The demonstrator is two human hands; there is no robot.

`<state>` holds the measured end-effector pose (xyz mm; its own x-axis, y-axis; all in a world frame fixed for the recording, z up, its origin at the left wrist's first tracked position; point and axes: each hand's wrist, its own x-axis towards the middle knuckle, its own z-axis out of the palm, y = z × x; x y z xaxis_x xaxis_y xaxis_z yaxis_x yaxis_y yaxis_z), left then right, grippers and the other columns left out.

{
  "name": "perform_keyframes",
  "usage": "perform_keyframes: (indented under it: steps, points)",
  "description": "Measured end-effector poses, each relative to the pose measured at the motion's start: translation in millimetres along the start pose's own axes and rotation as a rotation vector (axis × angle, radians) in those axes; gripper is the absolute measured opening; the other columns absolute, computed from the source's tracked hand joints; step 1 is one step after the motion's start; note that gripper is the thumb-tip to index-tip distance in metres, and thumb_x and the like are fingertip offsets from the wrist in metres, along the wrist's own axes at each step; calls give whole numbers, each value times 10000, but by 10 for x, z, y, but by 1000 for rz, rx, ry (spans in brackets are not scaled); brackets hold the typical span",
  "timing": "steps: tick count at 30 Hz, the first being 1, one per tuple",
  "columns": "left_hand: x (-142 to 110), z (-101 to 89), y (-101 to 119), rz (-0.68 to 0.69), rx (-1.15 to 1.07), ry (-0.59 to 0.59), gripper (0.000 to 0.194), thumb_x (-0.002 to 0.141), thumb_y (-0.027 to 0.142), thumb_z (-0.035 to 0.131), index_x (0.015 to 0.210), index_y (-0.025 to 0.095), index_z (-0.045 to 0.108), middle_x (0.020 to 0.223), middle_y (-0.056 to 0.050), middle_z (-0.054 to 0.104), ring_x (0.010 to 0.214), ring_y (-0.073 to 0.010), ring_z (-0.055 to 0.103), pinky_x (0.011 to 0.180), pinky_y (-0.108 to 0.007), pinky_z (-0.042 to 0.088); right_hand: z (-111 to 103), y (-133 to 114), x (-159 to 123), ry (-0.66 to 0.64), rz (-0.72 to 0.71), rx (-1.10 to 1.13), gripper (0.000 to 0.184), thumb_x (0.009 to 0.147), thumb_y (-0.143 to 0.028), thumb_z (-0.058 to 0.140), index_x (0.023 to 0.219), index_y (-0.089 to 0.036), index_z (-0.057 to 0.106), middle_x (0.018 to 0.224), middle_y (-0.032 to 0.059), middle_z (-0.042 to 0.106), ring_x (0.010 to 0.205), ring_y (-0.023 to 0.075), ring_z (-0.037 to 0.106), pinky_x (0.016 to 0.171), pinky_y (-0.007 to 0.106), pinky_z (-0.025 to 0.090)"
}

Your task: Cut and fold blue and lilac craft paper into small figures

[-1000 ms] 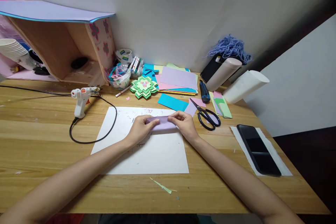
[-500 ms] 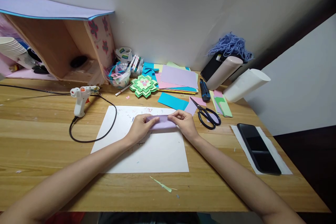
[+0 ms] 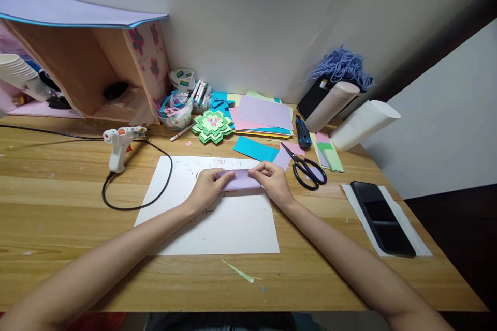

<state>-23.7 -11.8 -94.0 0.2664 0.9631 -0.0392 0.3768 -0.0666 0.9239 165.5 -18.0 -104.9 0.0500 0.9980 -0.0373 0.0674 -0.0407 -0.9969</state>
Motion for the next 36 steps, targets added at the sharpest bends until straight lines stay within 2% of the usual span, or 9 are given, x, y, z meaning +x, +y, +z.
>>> perform_keyframes:
  steps: [7,15,17,21,24,28,32,34,36]
  points:
    - [2,2,1,25,-19,-10,414,806,491,484,616,140,592,574,13,525,560,-119,426,545,-236,329,-3,1,-3,-9,18,-5,262,618,-398,736,669,-163,635,631,13,663,580,141,583,543,247,426]
    - [11,-2,-4,36,37,-1,383,820,464,467,652,146,600,604,1,551,583,-132,448,556,-239,328,-6,10,3,-18,-40,-35,215,712,-377,666,716,-165,627,696,4,648,640,133,579,602,241,430]
    - [45,-45,6,44,92,-81,375,819,448,469,619,153,584,568,9,514,560,-126,423,534,-241,300,-11,10,5,-30,-56,-63,194,719,-357,659,713,-166,624,703,5,643,649,135,576,609,242,427]
    - [110,-155,37,71,168,-372,320,797,402,510,594,161,565,542,21,470,524,-114,390,503,-242,260,-18,8,8,-145,-84,-125,151,728,-314,647,696,-169,621,662,-7,618,614,125,554,584,238,409]
    - [104,-173,64,133,251,-440,350,827,407,472,581,167,540,530,21,461,514,-115,388,499,-242,245,-35,-5,22,-250,-109,-166,159,738,-319,640,701,-165,627,672,-5,615,629,123,551,594,237,404]
    - [33,-97,80,223,390,-387,378,886,378,384,606,172,531,552,7,510,535,-129,431,534,-242,272,-76,-61,61,-306,-34,-145,236,727,-389,650,716,-156,616,681,-11,602,617,107,536,581,220,396]
    - [-71,3,58,232,424,-164,347,914,352,341,685,180,537,616,-12,563,562,-141,479,558,-247,298,-64,-114,46,-312,110,40,347,748,-500,594,831,-163,603,682,-11,597,606,113,567,573,228,451]
    - [-123,43,42,225,408,-62,323,919,344,335,739,181,547,653,-21,581,585,-145,503,575,-249,313,-13,-107,-4,-380,160,91,367,687,-486,664,832,-154,602,685,3,622,605,133,595,587,257,487]
    - [-161,73,30,217,391,-10,306,919,332,337,760,180,550,680,-28,593,605,-149,521,588,-252,323,58,-79,-71,-410,180,96,358,613,-419,742,803,-143,615,688,15,643,608,144,607,593,269,500]
